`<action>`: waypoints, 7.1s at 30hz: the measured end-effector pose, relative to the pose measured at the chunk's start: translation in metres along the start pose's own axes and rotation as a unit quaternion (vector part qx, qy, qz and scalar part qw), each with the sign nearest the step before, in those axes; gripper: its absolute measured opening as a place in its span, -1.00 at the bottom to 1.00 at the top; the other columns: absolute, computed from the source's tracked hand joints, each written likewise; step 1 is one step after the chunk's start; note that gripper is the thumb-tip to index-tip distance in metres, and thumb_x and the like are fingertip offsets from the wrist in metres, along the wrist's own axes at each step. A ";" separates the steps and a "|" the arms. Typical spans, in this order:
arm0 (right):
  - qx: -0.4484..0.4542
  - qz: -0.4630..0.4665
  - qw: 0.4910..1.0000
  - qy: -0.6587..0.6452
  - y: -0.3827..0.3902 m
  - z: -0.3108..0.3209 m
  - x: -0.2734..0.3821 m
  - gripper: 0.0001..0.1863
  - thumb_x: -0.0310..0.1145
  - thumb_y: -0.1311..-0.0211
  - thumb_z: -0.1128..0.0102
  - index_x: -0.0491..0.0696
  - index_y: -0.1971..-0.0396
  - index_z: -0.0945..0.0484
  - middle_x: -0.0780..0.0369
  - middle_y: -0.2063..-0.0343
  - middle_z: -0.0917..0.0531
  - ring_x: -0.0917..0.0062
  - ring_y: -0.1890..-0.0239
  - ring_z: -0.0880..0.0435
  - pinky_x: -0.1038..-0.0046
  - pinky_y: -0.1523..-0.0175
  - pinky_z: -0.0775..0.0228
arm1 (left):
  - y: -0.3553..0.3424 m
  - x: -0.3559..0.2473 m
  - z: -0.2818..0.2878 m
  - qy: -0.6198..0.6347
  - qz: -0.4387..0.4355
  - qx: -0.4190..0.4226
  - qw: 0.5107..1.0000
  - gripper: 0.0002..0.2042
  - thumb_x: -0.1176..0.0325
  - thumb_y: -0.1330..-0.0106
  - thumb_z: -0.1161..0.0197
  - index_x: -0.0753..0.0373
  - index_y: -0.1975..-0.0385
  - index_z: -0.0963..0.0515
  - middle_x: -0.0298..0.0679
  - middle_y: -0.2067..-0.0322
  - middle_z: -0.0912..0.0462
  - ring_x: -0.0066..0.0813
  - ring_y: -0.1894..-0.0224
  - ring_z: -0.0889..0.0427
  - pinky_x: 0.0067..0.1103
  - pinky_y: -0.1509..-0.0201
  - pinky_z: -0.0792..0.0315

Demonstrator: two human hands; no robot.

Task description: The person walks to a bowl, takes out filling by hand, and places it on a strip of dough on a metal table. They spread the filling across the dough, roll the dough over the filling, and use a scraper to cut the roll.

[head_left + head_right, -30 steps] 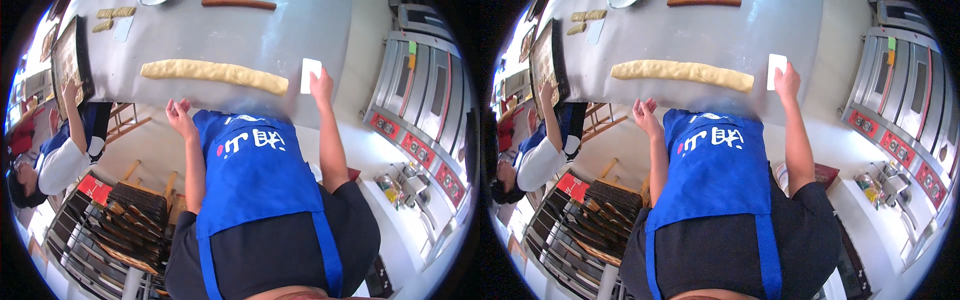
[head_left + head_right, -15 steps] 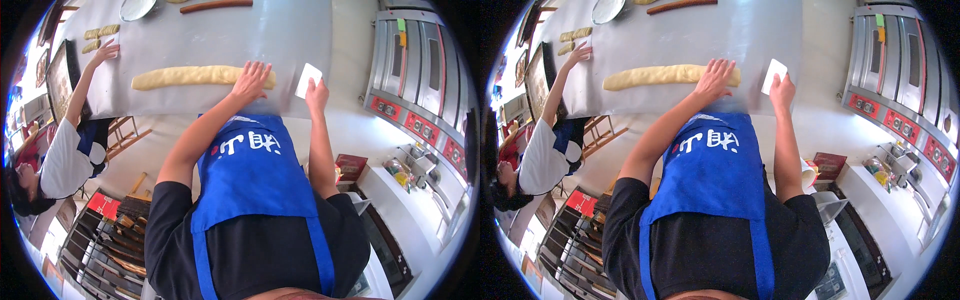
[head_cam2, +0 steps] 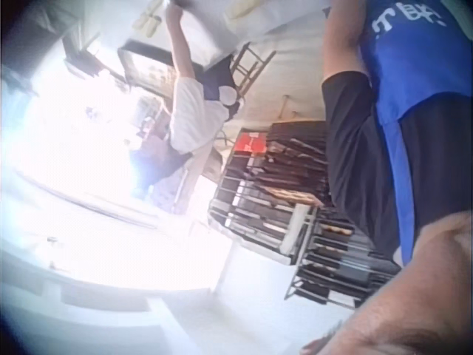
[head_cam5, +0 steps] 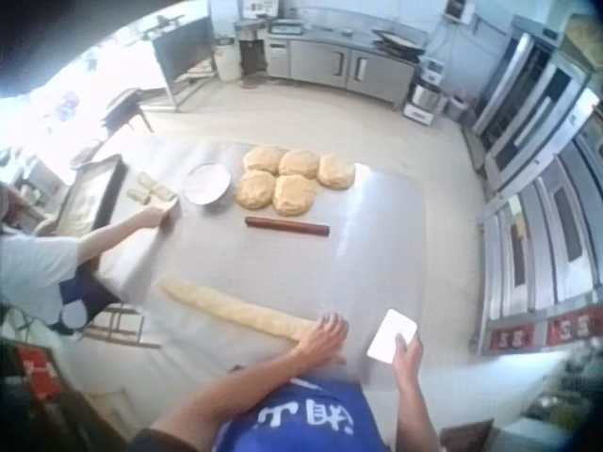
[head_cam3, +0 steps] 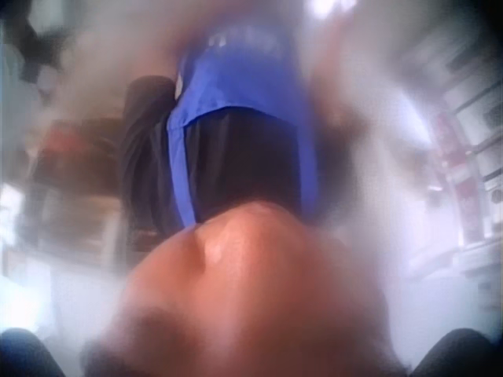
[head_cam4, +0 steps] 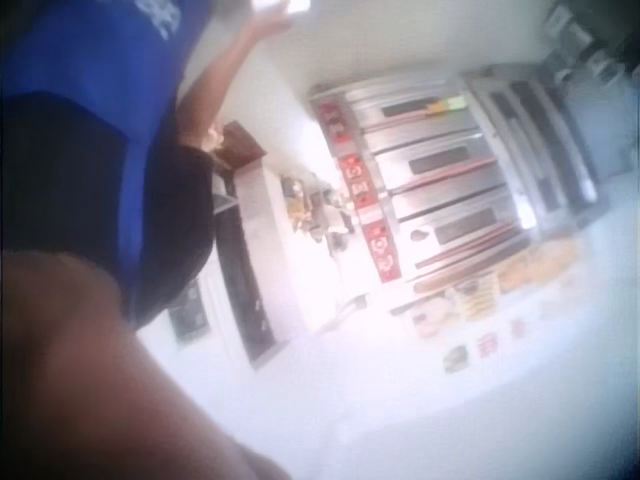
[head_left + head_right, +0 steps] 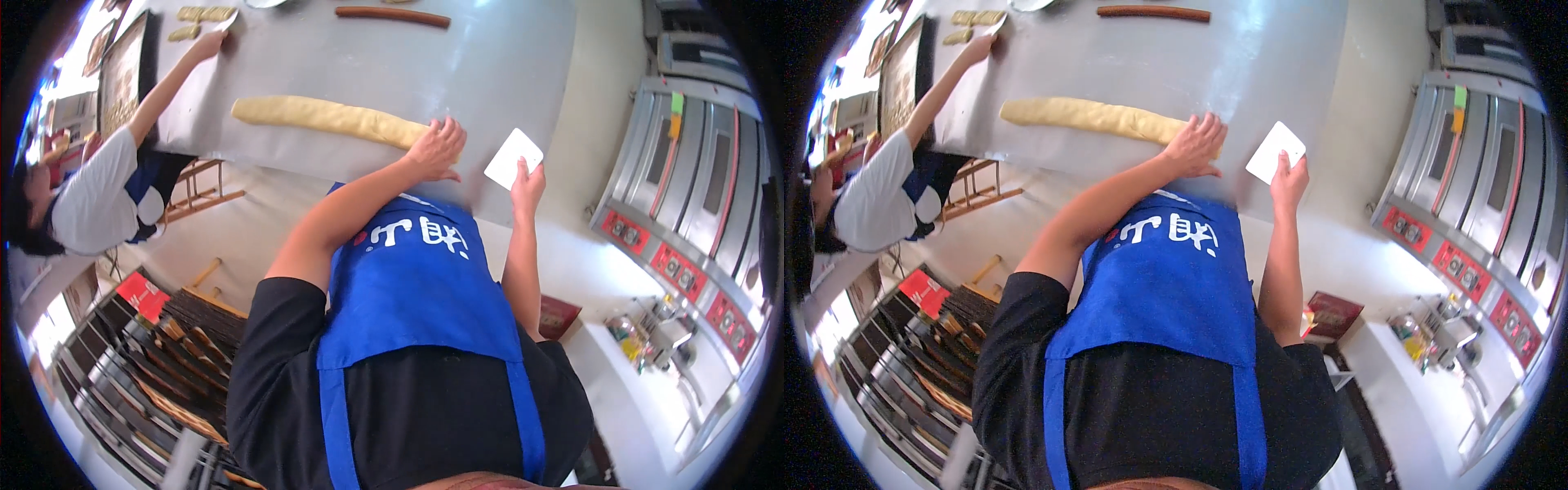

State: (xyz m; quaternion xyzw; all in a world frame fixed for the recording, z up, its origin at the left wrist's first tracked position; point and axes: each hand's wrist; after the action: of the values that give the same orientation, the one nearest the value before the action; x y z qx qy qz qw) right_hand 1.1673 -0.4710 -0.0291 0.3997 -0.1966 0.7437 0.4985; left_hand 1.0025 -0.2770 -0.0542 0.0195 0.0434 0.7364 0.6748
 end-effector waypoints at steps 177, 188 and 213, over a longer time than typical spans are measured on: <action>0.511 0.487 0.548 0.449 0.120 -0.420 0.326 -0.63 -0.09 -0.32 -0.22 -0.10 0.24 -0.80 -0.10 0.23 -0.80 -0.06 0.13 -0.80 0.01 0.01 -0.65 | 0.291 0.103 -0.057 0.296 0.492 -0.360 0.735 -0.61 0.41 -0.44 -0.35 0.06 -0.26 -0.65 0.13 -0.62 -0.09 0.55 -0.61 0.03 -0.03 -0.57 -0.29; 0.446 0.530 0.623 0.363 0.108 -0.418 0.288 -0.65 -0.05 -0.35 -0.25 -0.03 0.39 -0.78 -0.03 0.43 -0.78 -0.02 0.32 -0.80 0.00 0.21 -0.67 | 0.276 0.116 -0.058 0.299 0.491 -0.339 0.745 -0.69 0.39 -0.46 -0.34 0.07 -0.18 -0.67 0.16 -0.62 -0.06 0.63 -0.60 0.10 0.01 -0.59 -0.23; 0.525 0.517 0.497 0.459 0.082 -0.339 0.293 -0.68 -0.21 -0.28 -0.24 -0.17 0.31 -0.79 -0.12 0.27 -0.79 -0.11 0.16 -0.79 -0.02 0.02 -0.65 | 0.237 0.045 -0.041 0.306 0.475 -0.330 0.756 -0.62 0.35 -0.43 -0.39 -0.10 -0.23 -0.69 0.27 -0.63 0.04 0.62 -0.61 0.15 0.02 -0.57 -0.28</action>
State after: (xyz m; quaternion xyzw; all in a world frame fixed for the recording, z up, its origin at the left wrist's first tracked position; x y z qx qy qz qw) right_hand 0.9050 -0.1001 0.0063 0.0175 0.3154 0.9135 -0.2565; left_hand 0.7597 -0.2545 -0.0753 -0.4128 -0.0130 0.8977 0.1534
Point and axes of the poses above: each hand's wrist, its own y-axis away from the middle knuckle, its own z-axis out of the back of the hand, x = y × z
